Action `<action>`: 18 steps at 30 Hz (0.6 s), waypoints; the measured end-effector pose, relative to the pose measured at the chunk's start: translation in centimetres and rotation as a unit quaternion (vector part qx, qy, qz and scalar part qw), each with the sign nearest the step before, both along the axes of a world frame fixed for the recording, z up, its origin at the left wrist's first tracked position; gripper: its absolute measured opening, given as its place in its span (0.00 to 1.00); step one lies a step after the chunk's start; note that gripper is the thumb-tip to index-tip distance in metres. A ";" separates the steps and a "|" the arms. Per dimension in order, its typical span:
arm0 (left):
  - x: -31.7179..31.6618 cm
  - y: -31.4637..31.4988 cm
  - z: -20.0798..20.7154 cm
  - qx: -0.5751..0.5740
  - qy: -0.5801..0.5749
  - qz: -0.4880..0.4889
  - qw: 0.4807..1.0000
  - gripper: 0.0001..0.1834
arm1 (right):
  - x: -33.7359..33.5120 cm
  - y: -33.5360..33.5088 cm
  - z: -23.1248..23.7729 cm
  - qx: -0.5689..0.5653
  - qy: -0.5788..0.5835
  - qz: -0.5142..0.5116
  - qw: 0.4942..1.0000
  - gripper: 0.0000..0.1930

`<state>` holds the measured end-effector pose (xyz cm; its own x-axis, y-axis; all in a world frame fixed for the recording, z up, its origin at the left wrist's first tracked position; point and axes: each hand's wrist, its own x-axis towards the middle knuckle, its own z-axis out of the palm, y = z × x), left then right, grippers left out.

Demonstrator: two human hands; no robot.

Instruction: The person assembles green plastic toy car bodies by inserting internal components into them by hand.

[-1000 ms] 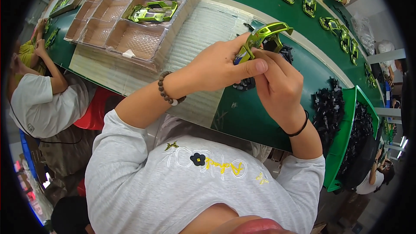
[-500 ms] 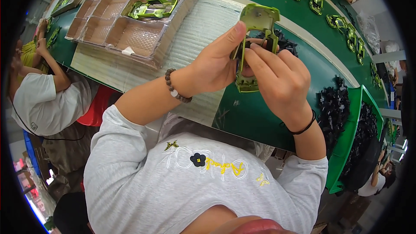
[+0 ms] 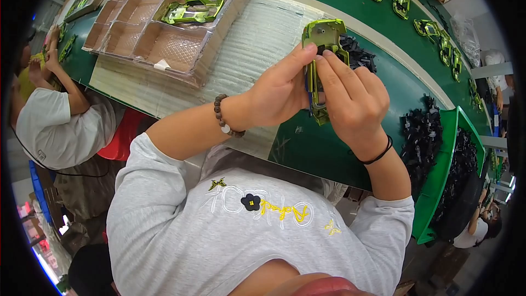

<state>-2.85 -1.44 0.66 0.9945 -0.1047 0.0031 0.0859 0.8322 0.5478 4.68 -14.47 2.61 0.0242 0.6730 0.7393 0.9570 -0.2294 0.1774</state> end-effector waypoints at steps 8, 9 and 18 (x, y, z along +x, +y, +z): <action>0.4 0.3 -0.8 0.288 -0.054 0.188 0.938 0.16 | -0.6 0.4 -0.2 -0.002 -0.023 0.003 1.000 0.08; 0.5 0.1 -0.9 0.307 -0.056 0.236 0.921 0.16 | -0.5 0.5 -0.3 -0.003 -0.023 0.004 1.000 0.08; 0.0 -0.1 -0.3 0.333 -0.093 0.260 0.902 0.14 | 0.3 0.4 -1.3 0.119 0.228 0.091 0.962 0.24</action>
<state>-2.82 -1.50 0.40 0.8983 0.3357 0.2835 -0.3660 0.2147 0.9055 4.97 -14.06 1.29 0.2811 0.5099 0.8130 0.9509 -0.0337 -0.3077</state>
